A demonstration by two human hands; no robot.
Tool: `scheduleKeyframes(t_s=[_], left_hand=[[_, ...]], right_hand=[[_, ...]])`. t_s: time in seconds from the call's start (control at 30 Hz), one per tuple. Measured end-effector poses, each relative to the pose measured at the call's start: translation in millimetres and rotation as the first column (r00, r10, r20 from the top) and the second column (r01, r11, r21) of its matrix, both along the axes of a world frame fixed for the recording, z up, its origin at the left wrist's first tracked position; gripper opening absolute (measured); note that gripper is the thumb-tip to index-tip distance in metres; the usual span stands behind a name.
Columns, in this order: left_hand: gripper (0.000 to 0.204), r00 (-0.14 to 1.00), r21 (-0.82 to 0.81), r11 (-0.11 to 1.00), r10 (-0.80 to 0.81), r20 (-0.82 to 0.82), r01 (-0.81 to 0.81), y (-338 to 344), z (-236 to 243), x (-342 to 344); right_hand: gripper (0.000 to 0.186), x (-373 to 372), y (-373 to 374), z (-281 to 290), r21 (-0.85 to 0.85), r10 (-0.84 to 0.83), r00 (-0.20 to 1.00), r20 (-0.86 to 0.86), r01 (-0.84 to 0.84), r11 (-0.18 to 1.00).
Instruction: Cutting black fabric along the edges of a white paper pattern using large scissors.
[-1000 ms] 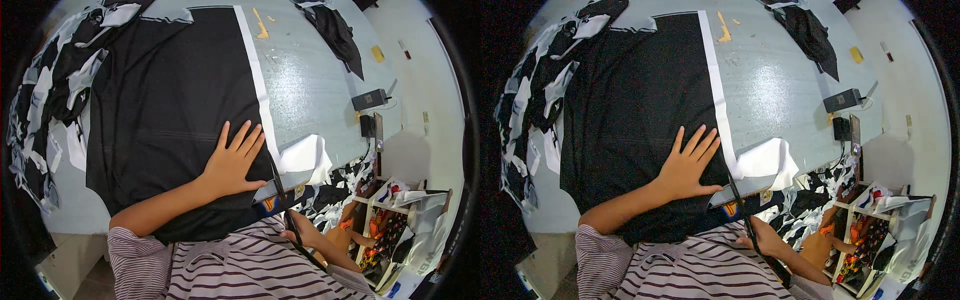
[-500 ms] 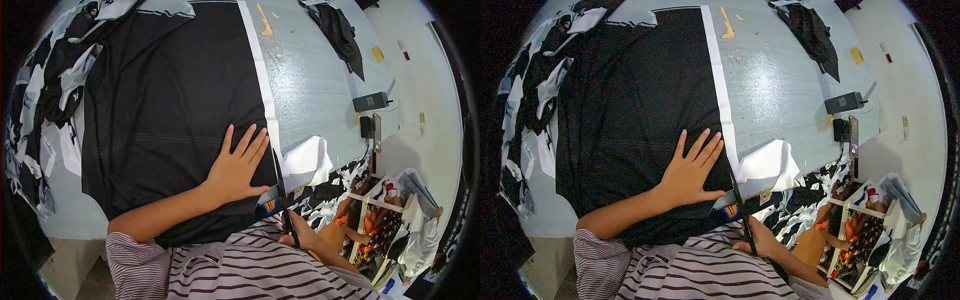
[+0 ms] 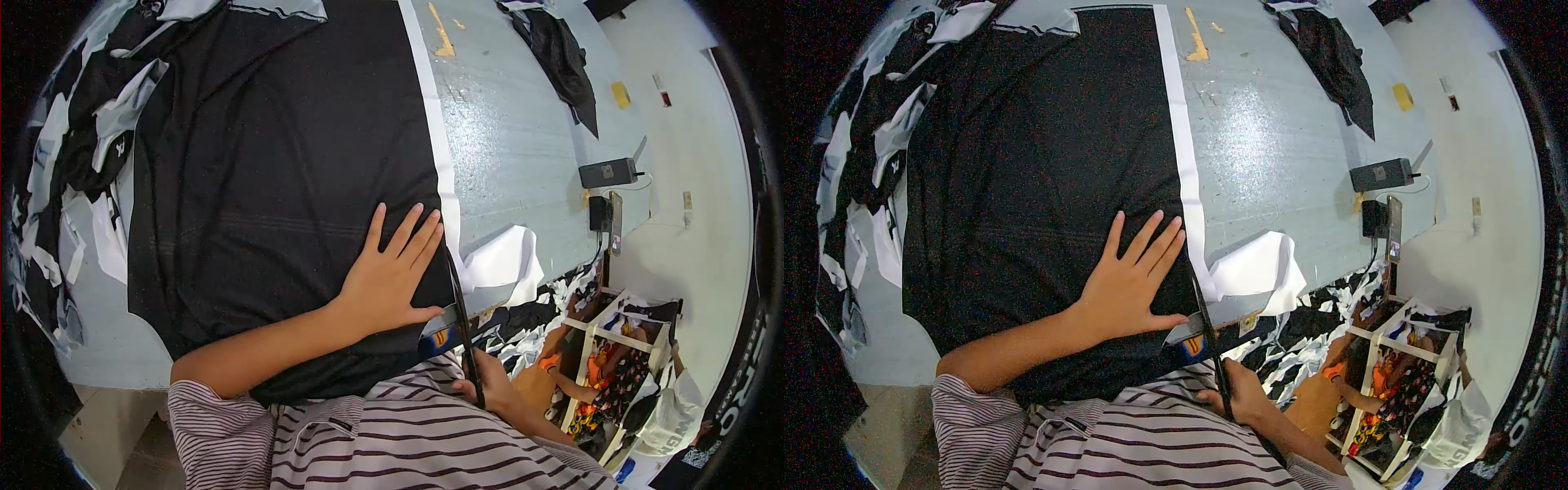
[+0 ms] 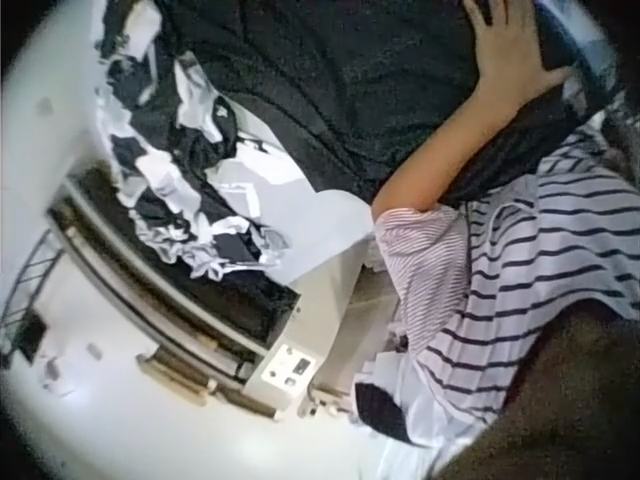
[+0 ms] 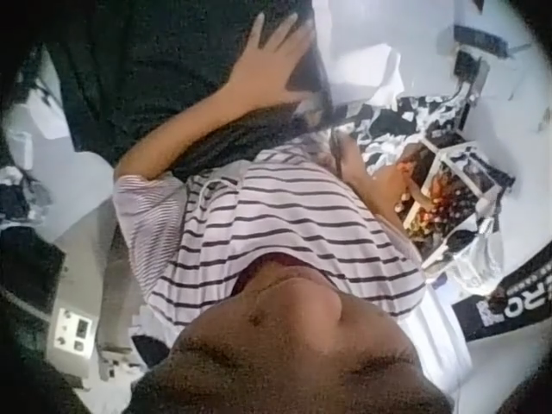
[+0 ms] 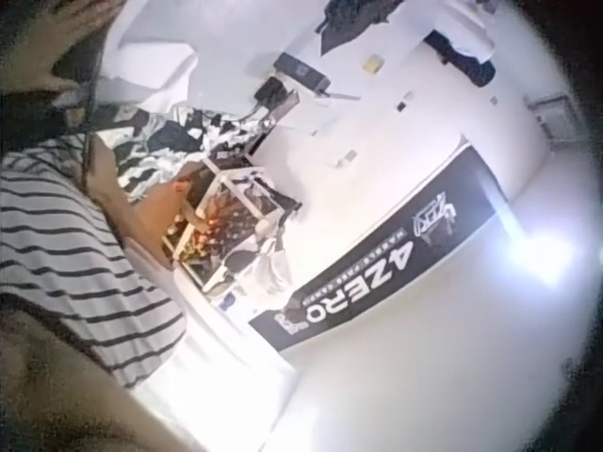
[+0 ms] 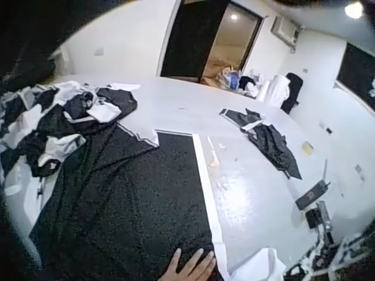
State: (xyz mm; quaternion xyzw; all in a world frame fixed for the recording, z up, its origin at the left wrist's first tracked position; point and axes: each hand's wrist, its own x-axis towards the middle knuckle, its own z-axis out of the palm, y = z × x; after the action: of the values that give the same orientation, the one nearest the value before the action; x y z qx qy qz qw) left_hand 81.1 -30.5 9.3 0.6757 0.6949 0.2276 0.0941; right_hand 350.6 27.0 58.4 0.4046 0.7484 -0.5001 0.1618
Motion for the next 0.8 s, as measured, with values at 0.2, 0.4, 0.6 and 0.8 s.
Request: scheduleKeyframes(t_s=[0.2, 0.4, 0.6, 0.8], left_hand=[[0.102, 1.0, -0.018, 1.0, -0.002, 0.007, 0.002, -0.8, 1.2, -0.3], [0.102, 1.0, 0.003, 1.0, -0.008, 0.006, 0.008, 0.7, 0.7, -2.0], [0.103, 1.0, -0.002, 1.0, 0.003, 0.004, -0.003, 0.2, -0.5, -1.9], [0.104, 1.0, 0.006, 1.0, 0.006, 0.013, -0.006, 0.4, -0.2, -1.5]], right_hand=[[0.046, 8.1, -3.6, 0.5, 0.049, 0.028, 0.999, 0.038, -0.029, 0.998], [0.048, -2.9, 2.6, 8.5, -0.044, -0.007, 1.0, 0.006, 0.007, 0.999], [0.071, -27.7, 7.7, 14.3, -0.121, 0.003, 0.999, 0.053, 0.003, 0.993], [0.066, -28.2, 6.7, 10.0, -0.041, 0.018, 0.999, 0.047, -0.016, 0.999]])
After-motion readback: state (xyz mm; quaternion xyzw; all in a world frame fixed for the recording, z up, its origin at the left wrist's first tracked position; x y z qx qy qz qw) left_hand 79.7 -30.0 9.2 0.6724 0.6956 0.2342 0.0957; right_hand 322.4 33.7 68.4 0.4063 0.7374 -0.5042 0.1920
